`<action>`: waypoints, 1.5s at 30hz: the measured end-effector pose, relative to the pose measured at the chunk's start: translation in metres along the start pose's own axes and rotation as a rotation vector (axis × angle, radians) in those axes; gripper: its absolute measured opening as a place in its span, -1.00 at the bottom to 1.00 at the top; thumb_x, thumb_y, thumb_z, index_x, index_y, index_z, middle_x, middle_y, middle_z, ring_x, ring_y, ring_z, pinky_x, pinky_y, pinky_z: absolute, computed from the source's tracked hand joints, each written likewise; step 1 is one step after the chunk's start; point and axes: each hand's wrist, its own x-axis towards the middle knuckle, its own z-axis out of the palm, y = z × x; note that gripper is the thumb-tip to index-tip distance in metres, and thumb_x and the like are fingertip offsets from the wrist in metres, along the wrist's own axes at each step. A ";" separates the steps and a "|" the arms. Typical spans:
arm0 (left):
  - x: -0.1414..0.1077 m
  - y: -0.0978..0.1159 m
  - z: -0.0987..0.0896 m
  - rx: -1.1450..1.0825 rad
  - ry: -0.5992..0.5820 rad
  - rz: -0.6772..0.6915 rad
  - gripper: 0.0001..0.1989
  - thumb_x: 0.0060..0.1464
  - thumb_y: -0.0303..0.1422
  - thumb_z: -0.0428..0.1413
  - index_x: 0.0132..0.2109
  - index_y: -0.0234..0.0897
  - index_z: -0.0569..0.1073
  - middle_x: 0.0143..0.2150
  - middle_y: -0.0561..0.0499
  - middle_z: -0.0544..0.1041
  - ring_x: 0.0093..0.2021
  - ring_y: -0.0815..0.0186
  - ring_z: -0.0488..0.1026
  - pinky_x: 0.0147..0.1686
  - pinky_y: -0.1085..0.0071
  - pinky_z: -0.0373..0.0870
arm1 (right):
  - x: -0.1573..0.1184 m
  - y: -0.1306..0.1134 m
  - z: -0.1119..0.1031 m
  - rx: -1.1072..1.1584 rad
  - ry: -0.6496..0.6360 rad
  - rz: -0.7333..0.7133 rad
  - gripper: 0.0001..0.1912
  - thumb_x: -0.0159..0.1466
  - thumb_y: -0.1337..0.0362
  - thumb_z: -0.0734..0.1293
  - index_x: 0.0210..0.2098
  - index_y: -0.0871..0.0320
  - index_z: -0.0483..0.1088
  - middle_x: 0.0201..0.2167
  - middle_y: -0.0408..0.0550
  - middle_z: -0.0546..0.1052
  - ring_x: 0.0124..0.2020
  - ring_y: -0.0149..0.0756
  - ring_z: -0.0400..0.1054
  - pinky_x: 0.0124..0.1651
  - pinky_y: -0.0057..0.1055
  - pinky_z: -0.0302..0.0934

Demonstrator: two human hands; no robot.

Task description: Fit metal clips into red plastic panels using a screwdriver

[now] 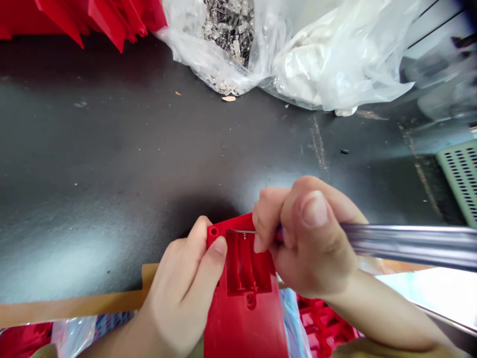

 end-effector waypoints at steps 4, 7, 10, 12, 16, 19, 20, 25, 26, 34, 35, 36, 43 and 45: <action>0.000 -0.004 -0.003 0.013 -0.060 0.001 -0.68 0.30 -0.19 -0.08 -0.44 -0.16 0.20 -0.64 0.19 0.33 -0.65 0.39 0.24 -0.64 0.46 0.11 | 0.001 -0.003 0.002 0.019 0.004 -0.060 -0.53 0.39 0.09 0.19 -0.59 0.10 0.04 -0.72 -0.20 0.26 -0.74 -0.44 0.03 -0.69 -0.36 -0.14; 0.001 -0.010 -0.005 0.038 -0.076 0.029 -0.65 0.32 -0.16 -0.10 -0.43 -0.16 0.18 -0.64 0.21 0.33 -0.65 0.41 0.23 -0.65 0.47 0.11 | 0.003 -0.003 -0.002 -0.043 -0.091 -0.056 -0.54 0.42 0.11 0.16 -0.59 0.10 0.07 -0.71 -0.20 0.29 -0.71 -0.43 0.07 -0.65 -0.37 -0.09; 0.001 -0.014 -0.004 0.046 -0.052 0.050 -0.63 0.34 -0.12 -0.13 -0.42 -0.16 0.18 -0.65 0.22 0.32 -0.65 0.43 0.21 -0.65 0.48 0.09 | 0.005 -0.001 -0.005 -0.071 -0.112 -0.059 -0.53 0.43 0.16 0.14 -0.61 0.11 0.08 -0.71 -0.20 0.28 -0.71 -0.44 0.05 -0.64 -0.37 -0.09; 0.001 -0.016 -0.004 0.039 -0.037 0.062 -0.63 0.35 -0.13 -0.11 -0.42 -0.17 0.19 -0.64 0.22 0.33 -0.65 0.44 0.22 -0.65 0.49 0.08 | 0.005 -0.001 -0.004 -0.072 -0.101 -0.068 -0.51 0.43 0.16 0.14 -0.62 0.12 0.08 -0.71 -0.20 0.27 -0.71 -0.46 0.04 -0.64 -0.37 -0.11; 0.000 -0.014 -0.004 0.050 -0.028 0.071 -0.65 0.34 -0.15 -0.10 -0.42 -0.16 0.20 -0.63 0.21 0.36 -0.65 0.43 0.24 -0.65 0.50 0.10 | 0.004 0.000 0.000 -0.076 -0.080 -0.135 -0.48 0.44 0.09 0.12 -0.62 0.15 0.07 -0.72 -0.22 0.22 -0.71 -0.48 0.05 -0.64 -0.39 -0.12; 0.000 -0.011 -0.005 0.071 -0.042 0.076 -0.65 0.34 -0.16 -0.12 -0.43 -0.16 0.19 -0.63 0.21 0.34 -0.65 0.43 0.24 -0.66 0.51 0.12 | 0.004 0.000 -0.001 -0.077 -0.090 -0.128 -0.48 0.43 0.08 0.12 -0.62 0.16 0.05 -0.73 -0.24 0.13 -0.70 -0.47 0.06 -0.63 -0.40 -0.12; 0.000 -0.010 -0.005 0.072 -0.037 0.078 -0.64 0.34 -0.16 -0.12 -0.43 -0.16 0.18 -0.64 0.21 0.34 -0.66 0.43 0.23 -0.66 0.51 0.11 | 0.004 0.000 -0.002 -0.073 -0.100 -0.114 -0.48 0.43 0.09 0.13 -0.62 0.15 0.05 -0.73 -0.24 0.13 -0.70 -0.47 0.07 -0.63 -0.40 -0.12; 0.001 -0.009 -0.004 0.055 -0.035 0.044 -0.68 0.29 -0.21 -0.05 -0.44 -0.16 0.19 -0.66 0.20 0.27 -0.66 0.42 0.19 -0.69 0.52 0.08 | 0.002 0.002 -0.007 -0.029 -0.115 -0.076 -0.51 0.43 0.11 0.14 -0.61 0.12 0.09 -0.69 -0.20 0.29 -0.71 -0.46 0.05 -0.64 -0.37 -0.11; 0.001 -0.009 -0.004 0.040 -0.048 0.045 -0.69 0.29 -0.22 -0.04 -0.44 -0.16 0.19 -0.66 0.21 0.26 -0.67 0.42 0.18 -0.69 0.52 0.09 | 0.001 0.002 -0.007 -0.020 -0.104 -0.081 -0.51 0.42 0.09 0.15 -0.61 0.12 0.08 -0.69 -0.19 0.30 -0.71 -0.45 0.05 -0.64 -0.37 -0.10; 0.001 -0.010 -0.005 0.045 -0.078 0.056 -0.67 0.33 -0.12 -0.11 -0.39 -0.13 0.25 -0.63 0.17 0.34 -0.65 0.38 0.27 -0.68 0.48 0.14 | 0.001 -0.006 0.004 -0.096 -0.025 -0.121 -0.47 0.42 0.10 0.16 -0.65 0.14 0.05 -0.74 -0.25 0.26 -0.75 -0.50 0.01 -0.68 -0.42 -0.14; 0.001 -0.010 -0.005 0.051 -0.073 0.061 -0.67 0.32 -0.12 -0.11 -0.39 -0.13 0.26 -0.63 0.16 0.36 -0.64 0.37 0.28 -0.67 0.47 0.16 | 0.001 -0.007 0.006 -0.114 -0.018 -0.135 -0.47 0.42 0.12 0.17 -0.65 0.14 0.05 -0.75 -0.26 0.23 -0.76 -0.51 0.00 -0.68 -0.42 -0.16; 0.001 -0.010 -0.005 0.061 -0.059 0.067 -0.67 0.32 -0.12 -0.11 -0.39 -0.13 0.27 -0.62 0.16 0.37 -0.64 0.37 0.30 -0.67 0.47 0.16 | 0.002 -0.007 0.007 -0.119 -0.018 -0.148 -0.47 0.42 0.14 0.18 -0.65 0.14 0.05 -0.76 -0.27 0.20 -0.77 -0.52 -0.02 -0.68 -0.42 -0.18; 0.000 -0.012 -0.006 0.107 -0.023 0.072 -0.66 0.31 -0.10 -0.10 -0.39 -0.14 0.27 -0.57 0.18 0.42 -0.59 0.38 0.33 -0.58 0.48 0.23 | 0.006 -0.003 0.000 -0.005 -0.115 -0.134 -0.48 0.42 0.15 0.19 -0.64 0.17 0.11 -0.71 -0.24 0.23 -0.72 -0.57 0.00 -0.65 -0.45 -0.15; 0.000 -0.013 -0.006 0.081 -0.036 0.045 -0.66 0.31 -0.11 -0.10 -0.40 -0.14 0.27 -0.58 0.18 0.39 -0.59 0.37 0.30 -0.58 0.47 0.23 | 0.004 -0.001 -0.001 0.036 -0.105 -0.118 -0.49 0.43 0.15 0.18 -0.64 0.15 0.11 -0.71 -0.23 0.23 -0.73 -0.54 0.01 -0.66 -0.42 -0.15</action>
